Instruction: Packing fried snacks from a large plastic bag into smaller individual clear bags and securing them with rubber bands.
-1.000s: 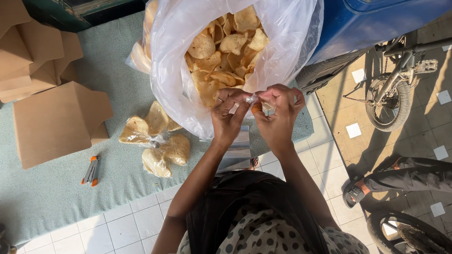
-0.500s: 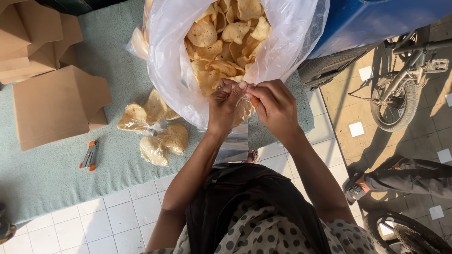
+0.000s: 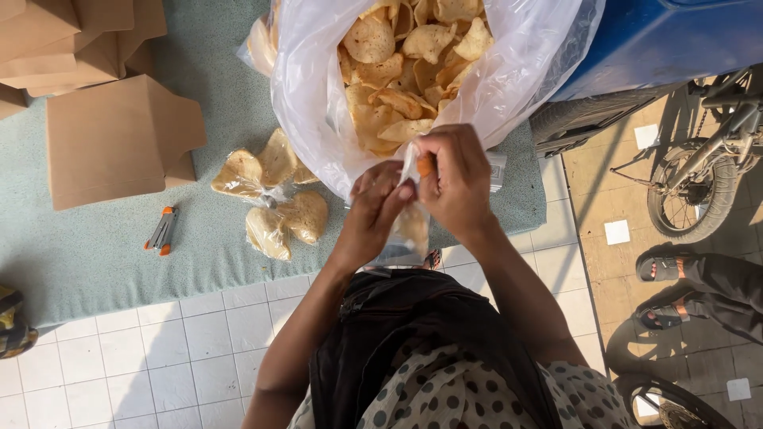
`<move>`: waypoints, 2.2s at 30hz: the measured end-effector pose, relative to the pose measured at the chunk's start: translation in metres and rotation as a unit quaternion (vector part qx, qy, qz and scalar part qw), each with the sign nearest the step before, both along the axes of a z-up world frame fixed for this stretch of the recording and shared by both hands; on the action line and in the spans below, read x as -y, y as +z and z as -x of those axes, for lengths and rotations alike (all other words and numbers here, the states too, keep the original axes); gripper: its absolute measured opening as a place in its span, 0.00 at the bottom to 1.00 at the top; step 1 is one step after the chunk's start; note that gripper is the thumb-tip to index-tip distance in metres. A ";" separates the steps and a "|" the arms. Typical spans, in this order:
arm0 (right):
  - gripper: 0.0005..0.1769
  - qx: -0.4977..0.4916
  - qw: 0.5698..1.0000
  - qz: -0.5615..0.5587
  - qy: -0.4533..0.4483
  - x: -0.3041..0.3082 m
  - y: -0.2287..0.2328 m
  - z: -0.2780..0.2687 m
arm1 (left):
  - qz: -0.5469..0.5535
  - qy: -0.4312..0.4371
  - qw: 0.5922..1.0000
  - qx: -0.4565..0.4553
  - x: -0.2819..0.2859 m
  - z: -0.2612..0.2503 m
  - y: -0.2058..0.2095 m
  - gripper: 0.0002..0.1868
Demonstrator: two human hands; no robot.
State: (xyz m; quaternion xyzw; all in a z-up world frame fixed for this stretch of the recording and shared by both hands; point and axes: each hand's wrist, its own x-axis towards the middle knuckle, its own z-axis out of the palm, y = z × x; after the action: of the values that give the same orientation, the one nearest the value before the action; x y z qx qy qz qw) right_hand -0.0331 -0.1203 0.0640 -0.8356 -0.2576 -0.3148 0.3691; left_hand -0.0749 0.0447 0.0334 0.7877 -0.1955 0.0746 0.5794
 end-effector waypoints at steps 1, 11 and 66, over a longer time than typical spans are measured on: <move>0.08 -0.002 1.000 0.001 0.001 -0.001 -0.009 0.004 | 0.001 0.001 1.000 -0.002 -0.018 0.004 -0.008 0.13; 0.18 -0.477 0.854 0.206 -0.011 0.015 -0.217 0.010 | -0.464 0.171 0.869 -0.033 -0.164 0.000 -0.083 0.20; 0.15 -0.056 0.997 0.043 0.043 0.006 0.000 -0.099 | 0.116 0.030 0.981 -0.154 -0.015 -0.129 -0.077 0.15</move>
State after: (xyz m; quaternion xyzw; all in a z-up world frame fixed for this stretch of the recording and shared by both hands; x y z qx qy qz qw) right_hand 0.0655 -0.1258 0.0635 -0.8551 -0.2855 -0.2403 0.3599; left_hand 0.0546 0.0602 -0.0438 0.7224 -0.0698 -0.0078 0.6879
